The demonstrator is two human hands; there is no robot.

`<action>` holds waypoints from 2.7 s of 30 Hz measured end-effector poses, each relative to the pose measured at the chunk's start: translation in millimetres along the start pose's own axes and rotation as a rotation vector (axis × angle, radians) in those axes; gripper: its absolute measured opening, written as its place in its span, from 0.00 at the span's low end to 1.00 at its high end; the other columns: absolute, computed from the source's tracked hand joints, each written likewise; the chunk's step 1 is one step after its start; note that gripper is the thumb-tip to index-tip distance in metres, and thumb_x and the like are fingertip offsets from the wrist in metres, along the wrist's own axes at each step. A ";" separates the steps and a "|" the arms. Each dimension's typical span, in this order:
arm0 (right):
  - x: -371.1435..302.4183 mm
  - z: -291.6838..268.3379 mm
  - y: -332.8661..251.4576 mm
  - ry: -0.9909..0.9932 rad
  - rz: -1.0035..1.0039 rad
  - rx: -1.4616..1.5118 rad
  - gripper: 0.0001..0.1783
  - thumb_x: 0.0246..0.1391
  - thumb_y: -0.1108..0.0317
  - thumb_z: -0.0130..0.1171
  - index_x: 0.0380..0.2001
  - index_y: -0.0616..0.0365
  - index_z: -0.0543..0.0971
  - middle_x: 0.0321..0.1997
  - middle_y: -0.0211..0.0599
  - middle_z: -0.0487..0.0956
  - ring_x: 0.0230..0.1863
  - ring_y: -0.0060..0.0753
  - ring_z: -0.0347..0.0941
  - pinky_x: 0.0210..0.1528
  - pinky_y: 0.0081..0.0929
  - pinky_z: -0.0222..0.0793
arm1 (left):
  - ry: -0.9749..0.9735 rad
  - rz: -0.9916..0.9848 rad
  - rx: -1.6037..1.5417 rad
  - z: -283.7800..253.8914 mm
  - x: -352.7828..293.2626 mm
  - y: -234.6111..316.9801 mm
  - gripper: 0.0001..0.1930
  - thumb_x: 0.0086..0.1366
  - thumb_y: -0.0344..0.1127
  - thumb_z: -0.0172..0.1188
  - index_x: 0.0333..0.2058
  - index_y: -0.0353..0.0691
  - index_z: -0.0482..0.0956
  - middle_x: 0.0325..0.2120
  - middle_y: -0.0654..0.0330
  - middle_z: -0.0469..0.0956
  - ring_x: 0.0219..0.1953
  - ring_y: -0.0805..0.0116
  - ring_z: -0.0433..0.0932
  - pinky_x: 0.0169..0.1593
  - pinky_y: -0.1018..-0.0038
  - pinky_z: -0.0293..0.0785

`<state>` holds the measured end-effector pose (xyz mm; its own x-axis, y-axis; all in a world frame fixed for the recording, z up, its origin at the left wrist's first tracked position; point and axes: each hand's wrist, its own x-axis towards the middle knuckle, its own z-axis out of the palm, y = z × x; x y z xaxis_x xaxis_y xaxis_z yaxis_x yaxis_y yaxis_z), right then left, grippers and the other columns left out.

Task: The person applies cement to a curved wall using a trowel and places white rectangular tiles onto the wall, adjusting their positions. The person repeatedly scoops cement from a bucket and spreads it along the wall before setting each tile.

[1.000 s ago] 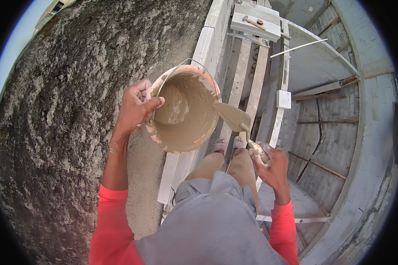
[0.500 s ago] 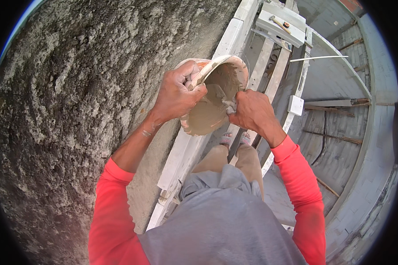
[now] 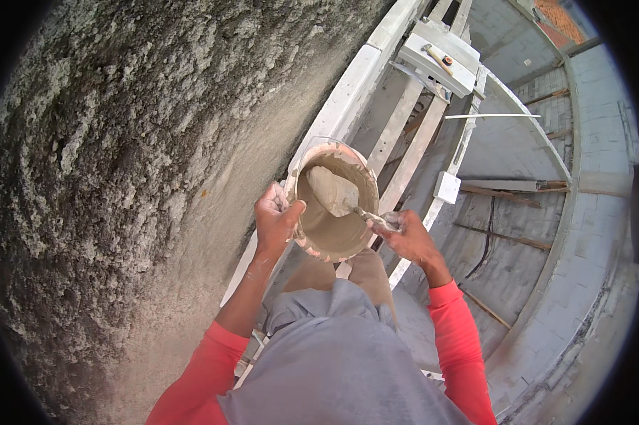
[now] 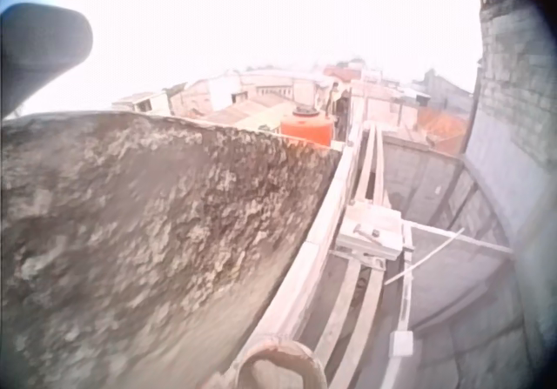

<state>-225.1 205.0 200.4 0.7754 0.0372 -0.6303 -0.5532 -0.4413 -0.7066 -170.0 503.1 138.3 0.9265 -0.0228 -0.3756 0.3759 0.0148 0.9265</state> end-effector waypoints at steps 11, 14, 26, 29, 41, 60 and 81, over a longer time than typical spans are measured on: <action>-1.0 -52.2 -32.4 0.085 -0.011 0.207 0.28 0.66 0.45 0.73 0.29 0.64 0.88 0.16 0.25 0.70 0.16 0.18 0.62 0.21 0.28 0.58 | -0.033 0.128 -0.243 10.3 48.3 49.6 0.09 0.63 0.21 0.67 0.33 0.41 0.75 0.30 0.67 0.80 0.29 0.84 0.72 0.34 0.80 0.70; -6.6 -85.0 -46.4 0.135 -0.071 0.250 0.28 0.67 0.44 0.71 0.31 0.64 0.89 0.15 0.25 0.70 0.14 0.18 0.61 0.19 0.27 0.56 | -0.142 0.162 -0.067 2.5 73.9 83.9 0.07 0.61 0.22 0.66 0.34 0.39 0.77 0.31 0.66 0.82 0.31 0.83 0.75 0.37 0.80 0.73; 110.9 -265.4 -21.3 0.260 0.007 0.194 0.28 0.65 0.44 0.69 0.39 0.65 0.88 0.20 0.30 0.74 0.17 0.21 0.65 0.16 0.27 0.57 | -0.366 -0.023 0.404 1.7 148.9 165.6 0.10 0.55 0.26 0.71 0.31 0.42 0.77 0.27 0.74 0.75 0.29 0.84 0.69 0.34 0.78 0.66; 200.8 -300.5 -0.4 0.246 0.024 0.148 0.28 0.65 0.42 0.68 0.33 0.61 0.88 0.19 0.30 0.74 0.15 0.24 0.65 0.17 0.27 0.57 | -0.298 -0.093 0.493 12.4 148.1 173.9 0.10 0.55 0.25 0.71 0.30 0.42 0.76 0.26 0.75 0.73 0.29 0.84 0.68 0.34 0.77 0.66; 577.2 -191.3 11.1 0.406 -0.041 0.291 0.40 0.56 0.36 0.73 0.25 0.72 0.83 0.24 0.49 0.83 0.28 0.44 0.83 0.36 0.45 0.78 | -0.130 -0.274 0.872 56.8 147.9 266.1 0.08 0.60 0.24 0.69 0.36 0.40 0.78 0.31 0.72 0.77 0.34 0.83 0.72 0.37 0.79 0.69; 435.7 -216.2 -0.1 0.421 -0.097 0.259 0.36 0.62 0.38 0.71 0.18 0.61 0.77 0.13 0.32 0.69 0.13 0.28 0.63 0.19 0.35 0.58 | -0.189 -0.242 0.453 61.0 139.1 253.2 0.16 0.66 0.18 0.64 0.53 0.28 0.80 0.42 0.62 0.84 0.43 0.80 0.79 0.53 0.76 0.76; 488.0 -302.3 -32.6 0.450 -0.326 -0.821 0.17 0.46 0.58 0.70 0.32 0.63 0.90 0.33 0.58 0.88 0.36 0.63 0.87 0.41 0.51 0.83 | -0.179 -0.479 0.577 54.1 145.2 267.9 0.15 0.62 0.18 0.73 0.47 0.31 0.86 0.41 0.61 0.87 0.42 0.76 0.85 0.43 0.74 0.85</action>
<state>263.4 -33.6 13.0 0.9896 -0.0016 -0.1438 -0.0415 -0.9607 -0.2744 64.5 449.7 333.2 0.6299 -0.0571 -0.7746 0.6223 -0.5597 0.5473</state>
